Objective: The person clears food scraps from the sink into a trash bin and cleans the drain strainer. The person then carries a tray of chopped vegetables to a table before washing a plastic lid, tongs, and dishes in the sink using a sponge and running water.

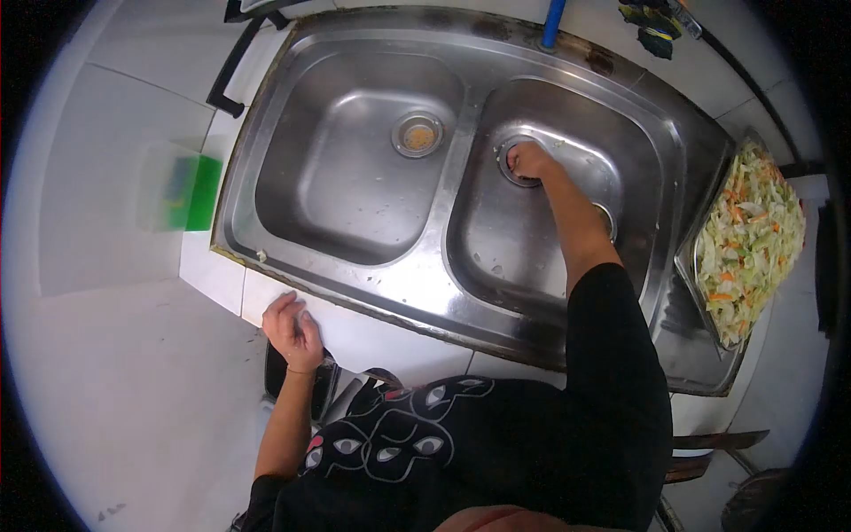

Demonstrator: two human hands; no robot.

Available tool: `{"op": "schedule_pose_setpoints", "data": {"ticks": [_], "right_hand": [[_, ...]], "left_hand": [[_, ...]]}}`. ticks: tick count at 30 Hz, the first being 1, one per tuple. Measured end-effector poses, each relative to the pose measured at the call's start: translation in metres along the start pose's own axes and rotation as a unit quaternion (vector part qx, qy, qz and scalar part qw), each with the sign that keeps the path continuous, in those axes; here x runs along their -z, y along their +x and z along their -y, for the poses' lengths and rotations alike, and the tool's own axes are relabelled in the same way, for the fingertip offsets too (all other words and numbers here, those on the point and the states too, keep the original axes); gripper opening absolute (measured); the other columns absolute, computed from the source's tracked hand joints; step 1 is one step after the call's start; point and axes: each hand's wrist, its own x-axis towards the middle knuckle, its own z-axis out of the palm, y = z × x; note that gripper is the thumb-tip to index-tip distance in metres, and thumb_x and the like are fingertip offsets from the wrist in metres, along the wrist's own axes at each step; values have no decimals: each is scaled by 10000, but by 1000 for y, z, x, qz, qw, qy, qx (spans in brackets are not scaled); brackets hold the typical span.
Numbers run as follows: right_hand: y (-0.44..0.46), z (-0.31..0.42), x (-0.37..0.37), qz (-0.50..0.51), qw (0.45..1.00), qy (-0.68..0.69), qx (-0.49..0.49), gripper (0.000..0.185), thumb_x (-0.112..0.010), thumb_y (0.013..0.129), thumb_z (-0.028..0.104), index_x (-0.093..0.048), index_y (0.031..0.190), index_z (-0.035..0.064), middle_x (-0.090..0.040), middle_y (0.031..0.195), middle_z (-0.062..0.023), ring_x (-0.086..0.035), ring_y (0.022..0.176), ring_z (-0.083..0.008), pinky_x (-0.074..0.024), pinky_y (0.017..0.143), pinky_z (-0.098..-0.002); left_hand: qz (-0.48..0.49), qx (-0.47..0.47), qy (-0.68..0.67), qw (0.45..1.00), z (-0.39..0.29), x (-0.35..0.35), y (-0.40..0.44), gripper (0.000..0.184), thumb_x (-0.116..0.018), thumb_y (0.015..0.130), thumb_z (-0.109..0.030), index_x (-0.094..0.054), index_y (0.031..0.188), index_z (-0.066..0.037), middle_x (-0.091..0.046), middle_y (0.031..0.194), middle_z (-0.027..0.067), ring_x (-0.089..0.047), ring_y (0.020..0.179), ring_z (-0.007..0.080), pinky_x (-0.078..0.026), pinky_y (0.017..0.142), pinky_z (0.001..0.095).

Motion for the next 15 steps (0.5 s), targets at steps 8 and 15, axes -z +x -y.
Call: {"op": "schedule_pose_setpoints", "data": {"ticks": [8,15], "right_hand": [[-28,15,24,-107,990,86,-36,145,-654,560,81,-613,699,86,-601,633,-62,-586,638,-165,-453,593,-290],[-58,8,65,-100,906,409,-36,90,-605,694,37,-554,766,53,-581,667,-30,-550,555,-108,-422,496,-230]], "left_hand": [[-2,-7,8,1000,0,1,-2,161,-539,668,-47,-562,827,-44,-563,979,116,-500,893,289,-351,795,367],[-23,-21,-1,1000,3,4,-2,178,-549,643,-53,-571,819,-66,-572,961,94,-512,868,274,-362,774,367]]}}
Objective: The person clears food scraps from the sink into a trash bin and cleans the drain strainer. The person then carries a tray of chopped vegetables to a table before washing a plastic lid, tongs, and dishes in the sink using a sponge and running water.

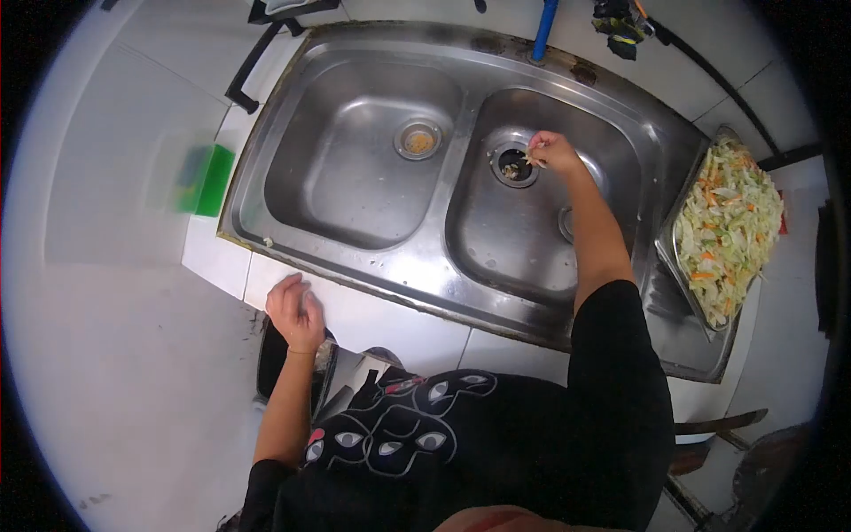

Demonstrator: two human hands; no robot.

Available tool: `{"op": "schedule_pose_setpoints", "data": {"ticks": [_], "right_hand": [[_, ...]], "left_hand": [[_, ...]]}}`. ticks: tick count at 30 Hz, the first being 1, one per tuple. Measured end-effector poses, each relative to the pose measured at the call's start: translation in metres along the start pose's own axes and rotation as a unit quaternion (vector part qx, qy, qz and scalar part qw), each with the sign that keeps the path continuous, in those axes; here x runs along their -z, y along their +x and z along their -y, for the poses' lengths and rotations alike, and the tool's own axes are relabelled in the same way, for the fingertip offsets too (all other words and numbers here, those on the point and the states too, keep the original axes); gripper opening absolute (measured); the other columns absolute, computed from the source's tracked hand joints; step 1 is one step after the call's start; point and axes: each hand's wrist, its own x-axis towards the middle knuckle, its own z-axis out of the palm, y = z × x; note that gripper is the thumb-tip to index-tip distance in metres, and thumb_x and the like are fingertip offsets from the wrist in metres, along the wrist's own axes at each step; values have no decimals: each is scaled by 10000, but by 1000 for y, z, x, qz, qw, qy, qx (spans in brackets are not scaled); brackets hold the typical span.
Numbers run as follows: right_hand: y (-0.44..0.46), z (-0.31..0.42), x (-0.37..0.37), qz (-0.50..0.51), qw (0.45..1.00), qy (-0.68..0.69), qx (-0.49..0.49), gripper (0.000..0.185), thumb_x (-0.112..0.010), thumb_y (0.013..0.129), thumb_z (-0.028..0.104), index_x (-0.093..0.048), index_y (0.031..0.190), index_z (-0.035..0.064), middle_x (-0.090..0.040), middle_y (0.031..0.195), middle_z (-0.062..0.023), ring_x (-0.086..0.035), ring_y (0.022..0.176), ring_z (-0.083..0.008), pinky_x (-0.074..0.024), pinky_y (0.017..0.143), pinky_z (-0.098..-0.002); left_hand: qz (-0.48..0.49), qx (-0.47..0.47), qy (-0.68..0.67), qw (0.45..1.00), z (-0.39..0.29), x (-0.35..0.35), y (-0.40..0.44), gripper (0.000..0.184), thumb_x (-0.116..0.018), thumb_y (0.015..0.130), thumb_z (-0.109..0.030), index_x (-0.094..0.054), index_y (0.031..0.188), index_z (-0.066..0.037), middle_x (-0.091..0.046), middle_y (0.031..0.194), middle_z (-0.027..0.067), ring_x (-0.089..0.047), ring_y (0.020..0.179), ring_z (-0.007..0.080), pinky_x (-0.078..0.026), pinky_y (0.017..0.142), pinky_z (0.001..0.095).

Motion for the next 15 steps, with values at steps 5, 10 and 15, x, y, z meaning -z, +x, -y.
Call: {"op": "schedule_pose_setpoints", "data": {"ticks": [5,10,15], "right_hand": [[-37,47,-11,-65,996,66,6,116,-567,728,14,-547,839,43,-576,748,-36,-556,661,-103,-426,579,-206],[-50,143,-85,48,992,50,107,137,-539,756,9,-555,890,31,-588,825,-42,-562,745,-126,-452,677,-238],[-101,264,-278,226,959,-47,165,86,-590,749,38,-553,826,46,-576,751,-21,-551,651,-108,-443,596,-228]], "left_hand": [[-35,3,-4,999,11,-3,-8,190,-561,618,-74,-573,807,-63,-580,929,113,-532,879,298,-394,789,393],[-105,-15,-68,992,24,-2,-17,274,-608,621,-78,-552,888,-59,-554,985,121,-517,901,296,-395,784,406],[-161,0,-163,973,37,43,-71,356,-612,631,-69,-522,975,-96,-471,1111,128,-460,985,319,-342,853,433]]}}
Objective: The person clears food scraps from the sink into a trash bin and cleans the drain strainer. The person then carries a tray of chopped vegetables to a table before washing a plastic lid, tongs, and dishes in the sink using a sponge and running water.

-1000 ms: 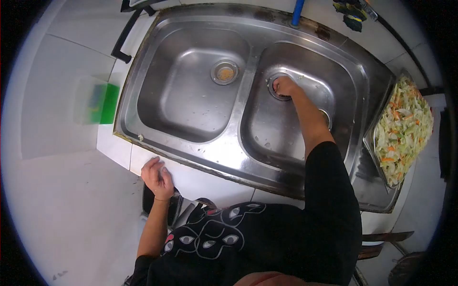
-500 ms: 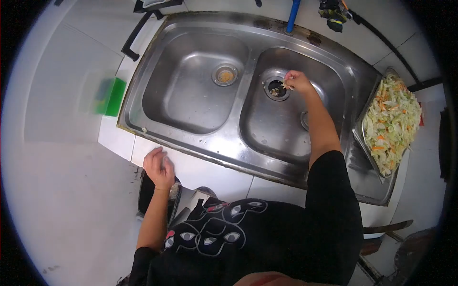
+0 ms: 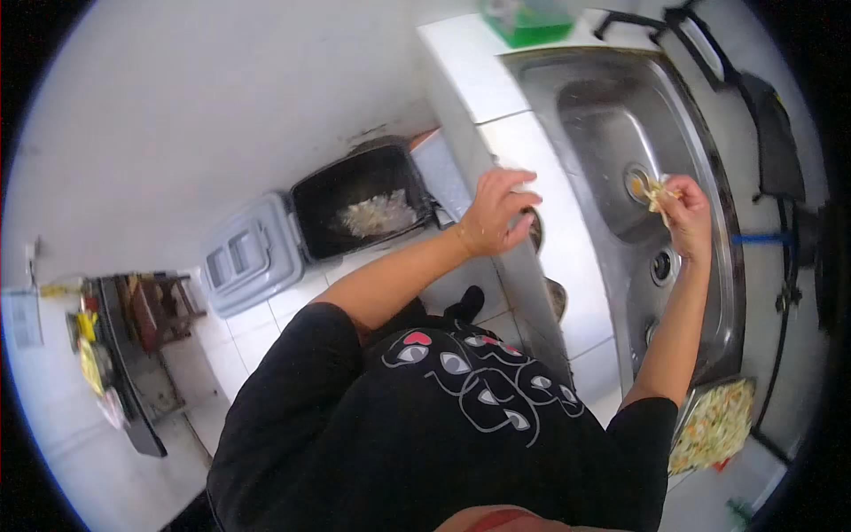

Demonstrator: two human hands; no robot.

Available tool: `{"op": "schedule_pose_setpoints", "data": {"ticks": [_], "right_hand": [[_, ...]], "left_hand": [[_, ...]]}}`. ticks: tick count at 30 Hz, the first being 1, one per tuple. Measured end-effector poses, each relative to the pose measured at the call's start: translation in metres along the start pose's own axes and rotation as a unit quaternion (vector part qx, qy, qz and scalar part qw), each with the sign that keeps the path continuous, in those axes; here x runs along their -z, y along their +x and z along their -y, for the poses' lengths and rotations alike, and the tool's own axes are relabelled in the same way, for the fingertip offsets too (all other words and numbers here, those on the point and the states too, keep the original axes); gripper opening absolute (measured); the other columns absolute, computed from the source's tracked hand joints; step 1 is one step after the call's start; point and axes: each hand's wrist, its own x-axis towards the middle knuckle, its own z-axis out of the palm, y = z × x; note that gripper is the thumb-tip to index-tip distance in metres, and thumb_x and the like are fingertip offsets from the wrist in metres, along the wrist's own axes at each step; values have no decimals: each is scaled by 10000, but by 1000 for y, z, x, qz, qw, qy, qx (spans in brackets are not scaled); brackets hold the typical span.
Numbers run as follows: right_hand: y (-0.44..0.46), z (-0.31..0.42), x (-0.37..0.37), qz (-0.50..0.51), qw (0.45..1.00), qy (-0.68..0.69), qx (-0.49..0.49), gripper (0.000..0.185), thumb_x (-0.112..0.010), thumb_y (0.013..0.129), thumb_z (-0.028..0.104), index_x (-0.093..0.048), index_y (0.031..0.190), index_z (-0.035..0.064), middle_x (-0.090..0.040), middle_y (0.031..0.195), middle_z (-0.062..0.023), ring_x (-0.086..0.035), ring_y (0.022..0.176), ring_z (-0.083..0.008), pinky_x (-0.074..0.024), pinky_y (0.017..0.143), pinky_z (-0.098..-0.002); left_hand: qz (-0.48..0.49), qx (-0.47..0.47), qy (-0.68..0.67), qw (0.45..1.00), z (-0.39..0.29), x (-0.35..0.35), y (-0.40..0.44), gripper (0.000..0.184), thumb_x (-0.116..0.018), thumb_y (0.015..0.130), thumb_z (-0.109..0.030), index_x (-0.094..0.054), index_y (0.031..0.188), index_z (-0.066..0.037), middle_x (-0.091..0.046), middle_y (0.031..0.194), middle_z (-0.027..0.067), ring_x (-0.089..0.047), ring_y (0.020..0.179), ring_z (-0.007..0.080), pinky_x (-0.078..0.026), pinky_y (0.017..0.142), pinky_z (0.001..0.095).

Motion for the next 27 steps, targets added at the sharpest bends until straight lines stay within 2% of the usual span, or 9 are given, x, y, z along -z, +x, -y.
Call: {"op": "schedule_pose_setpoints", "data": {"ticks": [3,6,7,10,14,18,21,24,27], "right_hand": [[35,37,-114,95,989,-110,19,123,-631,711,87,-574,811,45,-578,742,-7,-536,652,-87,-428,598,-210],[65,37,-237,252,958,-124,61,72,-621,727,59,-587,786,34,-586,760,-20,-535,706,-86,-443,626,-236],[72,23,-279,270,954,-125,37,90,-628,726,79,-584,783,24,-580,740,-28,-538,714,-98,-448,635,-261],[91,-50,-391,326,916,-227,58,152,-633,721,132,-608,842,44,-615,815,-129,-598,780,-257,-466,707,-330],[105,-169,-495,363,859,-343,115,218,-581,707,41,-618,922,37,-610,888,-182,-584,840,-333,-468,729,-366],[119,-195,-542,390,809,-431,83,201,-540,700,0,-609,887,27,-608,859,-188,-586,826,-331,-464,727,-375],[121,-210,-564,332,872,-355,63,144,-528,686,-13,-591,807,35,-604,830,-183,-583,811,-329,-460,734,-382],[113,-217,-580,241,892,-371,98,108,-538,675,-17,-557,759,48,-599,837,-176,-574,817,-333,-457,726,-390],[115,-237,-589,374,825,-419,60,226,-539,677,-18,-593,875,77,-578,957,-198,-556,910,-328,-449,785,-382]], "left_hand": [[51,72,7,996,14,53,-68,391,-612,627,-44,-512,1003,-89,-466,1118,136,-454,1008,322,-359,844,432],[78,221,78,969,31,118,-157,423,-602,638,-17,-493,1043,-70,-458,1112,154,-454,1017,345,-366,873,415],[80,278,99,952,32,142,-183,436,-598,641,-6,-485,1058,-63,-455,1108,161,-451,1022,353,-366,888,410],[53,382,139,912,22,205,-244,455,-584,646,23,-463,1080,-43,-445,1102,186,-442,1034,360,-380,888,401],[-4,507,178,844,5,256,-305,470,-561,668,47,-426,1114,-19,-436,1102,203,-447,1033,356,-431,827,372],[-27,594,208,777,-14,278,-365,485,-544,688,59,-397,1145,-11,-422,1115,208,-463,990,340,-463,753,337],[-24,638,203,743,-32,283,-411,500,-540,691,61,-387,1160,-16,-411,1126,206,-474,946,322,-467,719,329],[-22,669,210,713,-50,283,-436,522,-538,689,57,-373,1178,-22,-420,1105,190,-503,857,289,-461,694,327],[-7,670,223,708,-55,287,-446,524,-538,692,48,-368,1182,-25,-427,1088,182,-515,810,276,-460,684,330]]}}
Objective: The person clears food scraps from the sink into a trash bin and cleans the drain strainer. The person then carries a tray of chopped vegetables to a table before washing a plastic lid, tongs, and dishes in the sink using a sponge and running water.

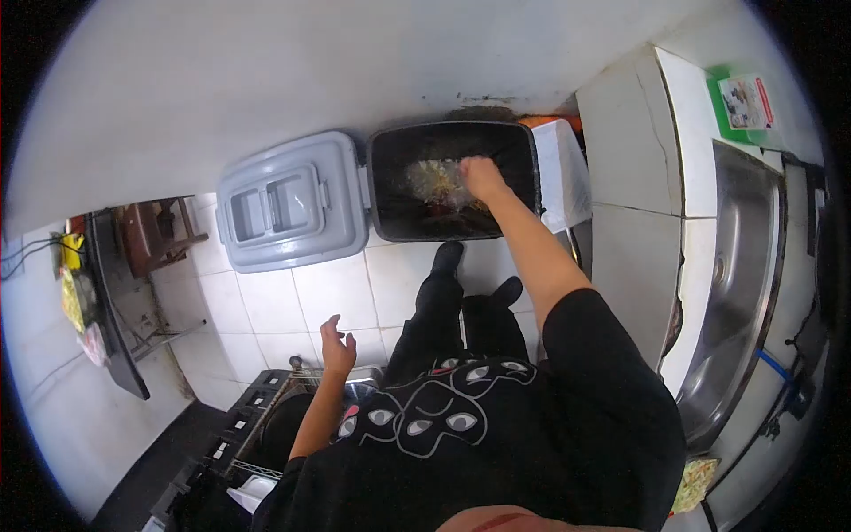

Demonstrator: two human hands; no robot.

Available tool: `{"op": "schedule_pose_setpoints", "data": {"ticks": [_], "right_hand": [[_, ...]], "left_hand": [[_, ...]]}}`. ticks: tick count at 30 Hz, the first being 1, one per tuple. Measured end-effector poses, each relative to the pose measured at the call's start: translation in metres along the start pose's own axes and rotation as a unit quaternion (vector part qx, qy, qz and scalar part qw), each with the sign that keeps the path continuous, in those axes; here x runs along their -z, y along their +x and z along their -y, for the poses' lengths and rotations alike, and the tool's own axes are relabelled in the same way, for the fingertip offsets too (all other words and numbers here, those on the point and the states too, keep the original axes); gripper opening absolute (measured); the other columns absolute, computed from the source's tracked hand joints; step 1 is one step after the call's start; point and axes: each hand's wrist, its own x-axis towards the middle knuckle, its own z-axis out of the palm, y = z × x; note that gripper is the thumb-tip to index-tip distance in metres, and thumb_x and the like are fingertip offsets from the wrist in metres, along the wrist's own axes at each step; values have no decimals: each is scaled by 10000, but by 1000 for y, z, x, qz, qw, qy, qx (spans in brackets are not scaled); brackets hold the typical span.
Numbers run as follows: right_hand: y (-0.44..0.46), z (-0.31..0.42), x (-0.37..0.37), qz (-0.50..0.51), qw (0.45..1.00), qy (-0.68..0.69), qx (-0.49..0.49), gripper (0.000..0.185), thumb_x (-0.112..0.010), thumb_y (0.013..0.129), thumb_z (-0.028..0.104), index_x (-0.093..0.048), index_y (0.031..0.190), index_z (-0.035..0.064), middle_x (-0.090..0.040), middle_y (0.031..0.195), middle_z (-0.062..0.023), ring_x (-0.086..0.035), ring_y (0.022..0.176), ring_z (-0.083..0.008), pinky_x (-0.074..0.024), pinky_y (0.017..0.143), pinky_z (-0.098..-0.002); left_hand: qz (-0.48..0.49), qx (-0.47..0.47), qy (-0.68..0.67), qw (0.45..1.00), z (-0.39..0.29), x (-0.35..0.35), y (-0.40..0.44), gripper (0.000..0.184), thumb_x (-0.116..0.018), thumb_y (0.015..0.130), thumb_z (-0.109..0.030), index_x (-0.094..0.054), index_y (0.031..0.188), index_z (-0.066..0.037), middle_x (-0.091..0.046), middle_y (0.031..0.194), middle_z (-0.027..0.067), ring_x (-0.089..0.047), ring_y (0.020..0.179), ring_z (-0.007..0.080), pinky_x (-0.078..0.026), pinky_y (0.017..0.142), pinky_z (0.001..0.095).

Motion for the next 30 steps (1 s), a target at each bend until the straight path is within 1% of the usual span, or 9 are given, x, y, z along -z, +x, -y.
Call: {"op": "schedule_pose_setpoints", "data": {"ticks": [5,8,11,12,18,21,24,27,30], "right_hand": [[-38,-1,16,-99,995,33,-7,410,-551,700,36,-555,1107,84,-508,1140,-193,-480,1076,-323,-389,922,-381],[-105,18,94,-193,969,112,103,329,-588,699,56,-571,1024,9,-546,1079,-166,-504,1021,-329,-401,900,-382],[-213,31,176,-331,919,193,95,260,-553,727,45,-582,984,15,-572,1026,-144,-539,950,-320,-430,861,-369],[-253,28,204,-370,902,201,89,250,-539,736,36,-581,982,17,-577,1015,-137,-547,936,-315,-436,853,-360],[-475,-115,257,-605,777,63,-164,267,-495,762,13,-573,1016,40,-563,1069,-149,-525,1013,-309,-417,886,-365],[-570,-237,206,-586,723,-14,-365,313,-491,742,19,-558,1047,6,-535,1105,-193,-497,1050,-327,-393,909,-368],[-664,-320,157,-446,665,18,-598,363,-517,703,48,-560,1060,-6,-555,1032,-218,-507,1010,-357,-398,887,-383],[-746,-431,83,-333,614,29,-715,388,-569,686,137,-580,1053,14,-575,1034,-199,-526,1008,-334,-399,894,-379],[-766,-456,65,-280,582,10,-763,290,-506,747,200,-630,957,43,-603,979,-178,-556,981,-279,-424,841,-363]], "left_hand": [[27,-66,19,997,-23,2,41,461,-550,707,18,-423,1146,-38,-446,1070,179,-530,774,267,-465,667,332],[43,-134,-19,990,-80,1,83,419,-554,714,18,-462,1120,-30,-487,1043,165,-530,788,269,-462,697,324],[21,-312,-11,950,-168,-9,121,391,-551,721,12,-479,1103,-21,-505,1018,158,-524,813,273,-454,711,315],[75,-279,-25,957,-213,-12,126,378,-545,728,-1,-476,1100,-8,-497,1031,164,-515,848,285,-444,747,330],[35,-607,-101,787,-453,-93,82,391,-523,752,-37,-437,1131,4,-433,1158,196,-402,1085,342,-321,922,407],[64,-645,-152,747,-515,-134,32,442,-525,762,-127,-402,1170,-10,-407,1213,183,-371,1124,330,-255,950,439],[40,-657,-97,746,-544,-175,4,485,-521,766,-210,-385,1193,-26,-396,1245,160,-350,1156,318,-166,975,479],[-11,-640,-19,768,-547,-189,-8,521,-525,760,-272,-386,1204,-37,-416,1245,127,-336,1186,304,-81,979,521],[-10,-634,11,773,-549,-191,-10,520,-524,766,-280,-389,1204,-33,-430,1235,130,-347,1175,303,-101,978,508]]}}
